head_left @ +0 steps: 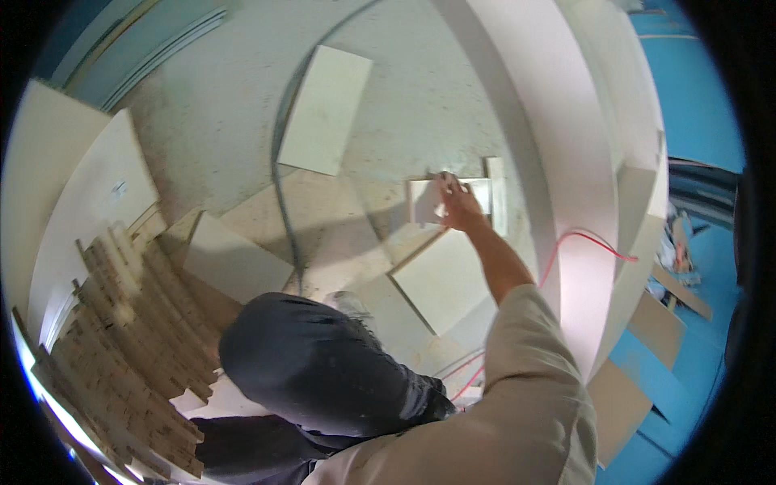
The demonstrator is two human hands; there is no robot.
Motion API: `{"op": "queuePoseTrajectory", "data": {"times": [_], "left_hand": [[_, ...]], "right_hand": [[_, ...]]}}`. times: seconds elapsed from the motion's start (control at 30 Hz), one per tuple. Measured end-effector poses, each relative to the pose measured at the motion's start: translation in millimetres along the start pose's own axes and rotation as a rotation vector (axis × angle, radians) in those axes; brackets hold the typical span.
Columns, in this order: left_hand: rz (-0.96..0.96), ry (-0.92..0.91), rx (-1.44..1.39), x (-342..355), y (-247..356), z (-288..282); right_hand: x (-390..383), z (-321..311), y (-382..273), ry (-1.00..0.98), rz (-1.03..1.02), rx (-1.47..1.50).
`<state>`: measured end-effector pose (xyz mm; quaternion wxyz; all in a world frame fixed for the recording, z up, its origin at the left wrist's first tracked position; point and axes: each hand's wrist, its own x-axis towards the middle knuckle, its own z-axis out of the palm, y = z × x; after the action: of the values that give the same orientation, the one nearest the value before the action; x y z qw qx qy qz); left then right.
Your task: The person measures and marks white wooden panels using a tape measure and pencil. They handle multiple panels, measure dimensions, and write notes on the surfaces.
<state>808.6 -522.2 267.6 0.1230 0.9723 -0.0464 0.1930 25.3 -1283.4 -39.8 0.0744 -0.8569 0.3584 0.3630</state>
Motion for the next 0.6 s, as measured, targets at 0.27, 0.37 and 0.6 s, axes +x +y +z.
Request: {"op": "queuePoseTrajectory", "data": {"times": [0.27,0.37,0.6], "left_hand": [[-0.017,-0.023,0.098,35,-65,-42],[0.011,-0.030,0.107,48,-64,-42],[0.017,0.061,0.054,24,-59,-41]], "right_hand": [[41,-123,-75,0.440,0.136,0.352],[106,-176,-115,0.348,0.326,0.749],[158,-202,-227,0.213,0.675,0.897]]}}
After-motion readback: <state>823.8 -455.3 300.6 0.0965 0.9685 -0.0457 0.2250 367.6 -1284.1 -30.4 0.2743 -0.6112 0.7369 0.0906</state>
